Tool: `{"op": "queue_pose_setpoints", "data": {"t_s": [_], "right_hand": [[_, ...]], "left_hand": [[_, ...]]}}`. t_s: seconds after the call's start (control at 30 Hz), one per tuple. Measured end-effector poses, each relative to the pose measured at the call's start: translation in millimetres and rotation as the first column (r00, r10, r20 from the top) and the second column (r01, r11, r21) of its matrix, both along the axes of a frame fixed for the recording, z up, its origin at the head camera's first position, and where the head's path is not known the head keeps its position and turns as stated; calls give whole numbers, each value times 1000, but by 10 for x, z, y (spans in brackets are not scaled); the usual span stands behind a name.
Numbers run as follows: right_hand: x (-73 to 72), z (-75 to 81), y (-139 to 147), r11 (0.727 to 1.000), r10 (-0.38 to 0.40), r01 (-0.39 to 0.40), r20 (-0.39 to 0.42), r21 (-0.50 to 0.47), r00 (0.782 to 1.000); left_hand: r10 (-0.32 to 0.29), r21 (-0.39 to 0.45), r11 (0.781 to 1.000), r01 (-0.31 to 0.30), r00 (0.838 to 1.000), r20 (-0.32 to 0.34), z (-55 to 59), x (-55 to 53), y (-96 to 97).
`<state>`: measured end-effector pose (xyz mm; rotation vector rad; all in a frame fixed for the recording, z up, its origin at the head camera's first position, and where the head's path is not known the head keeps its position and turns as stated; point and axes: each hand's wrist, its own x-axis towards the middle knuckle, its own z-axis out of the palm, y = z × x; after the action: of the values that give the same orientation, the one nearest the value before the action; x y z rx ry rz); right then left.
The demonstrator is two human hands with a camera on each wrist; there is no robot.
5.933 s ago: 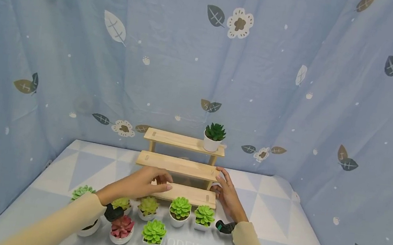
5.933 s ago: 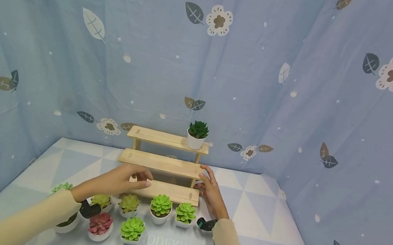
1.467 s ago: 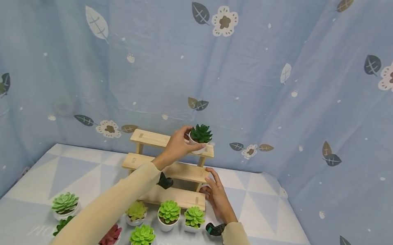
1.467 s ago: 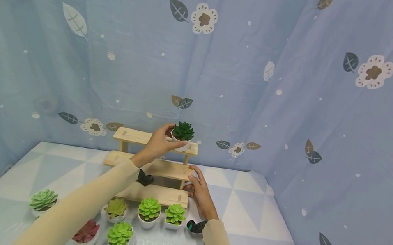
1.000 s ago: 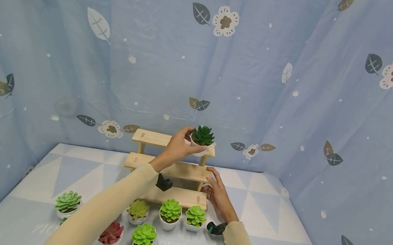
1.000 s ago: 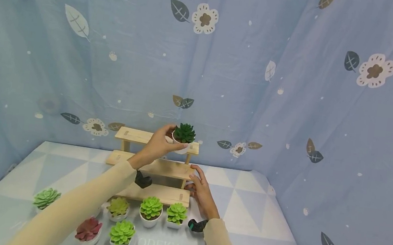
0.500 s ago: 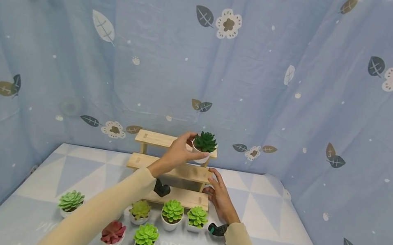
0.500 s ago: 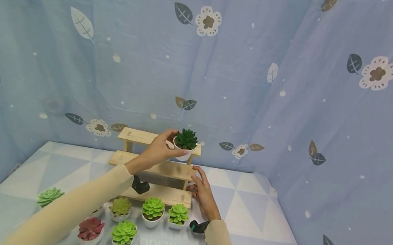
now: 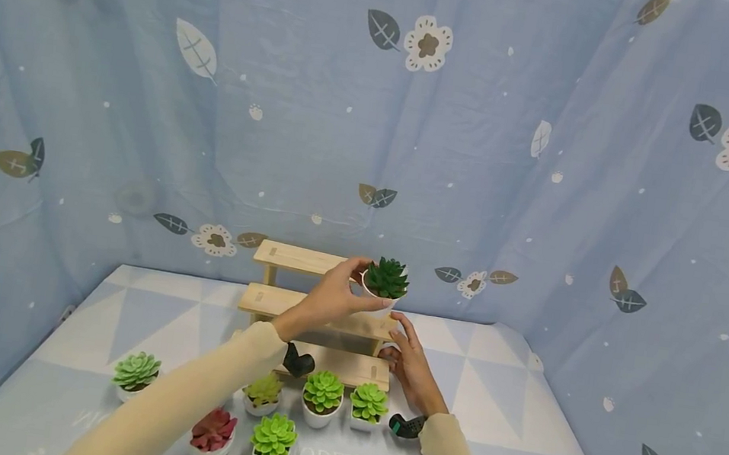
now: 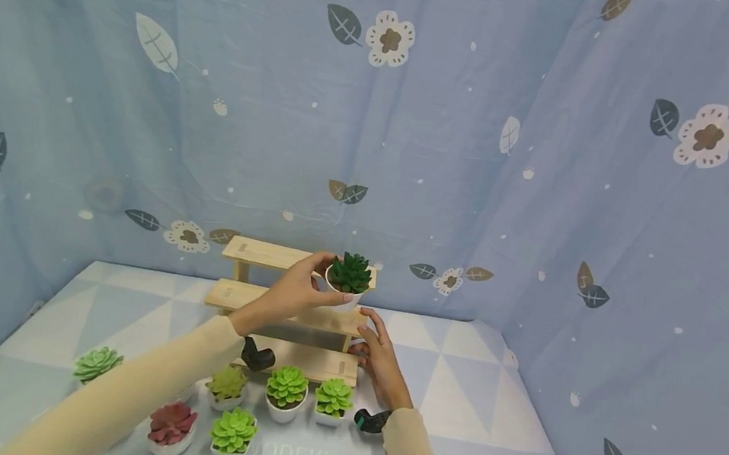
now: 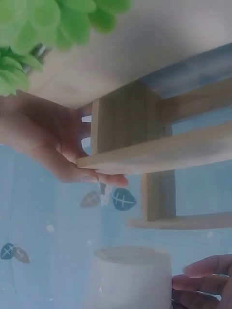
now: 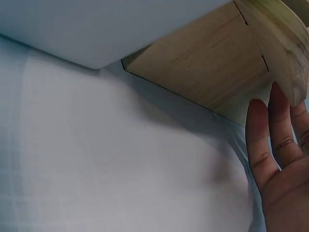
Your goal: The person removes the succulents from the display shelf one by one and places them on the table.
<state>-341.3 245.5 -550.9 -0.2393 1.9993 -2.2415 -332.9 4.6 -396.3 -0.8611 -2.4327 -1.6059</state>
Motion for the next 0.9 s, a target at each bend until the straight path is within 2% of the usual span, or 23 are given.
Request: {"op": "queue_pose_setpoints", "data": {"t_s": [0.4,0.9], "right_hand": [[26,14,-21,1000,3,-3,4,-17,1000],[45,17,-46,1000,-13,14,33,-18,999]], "left_hand": [[-74,13,997,74,997,-3,-36,118,-71],[-84,29,996,82,995,56,-86,310,-192]]}}
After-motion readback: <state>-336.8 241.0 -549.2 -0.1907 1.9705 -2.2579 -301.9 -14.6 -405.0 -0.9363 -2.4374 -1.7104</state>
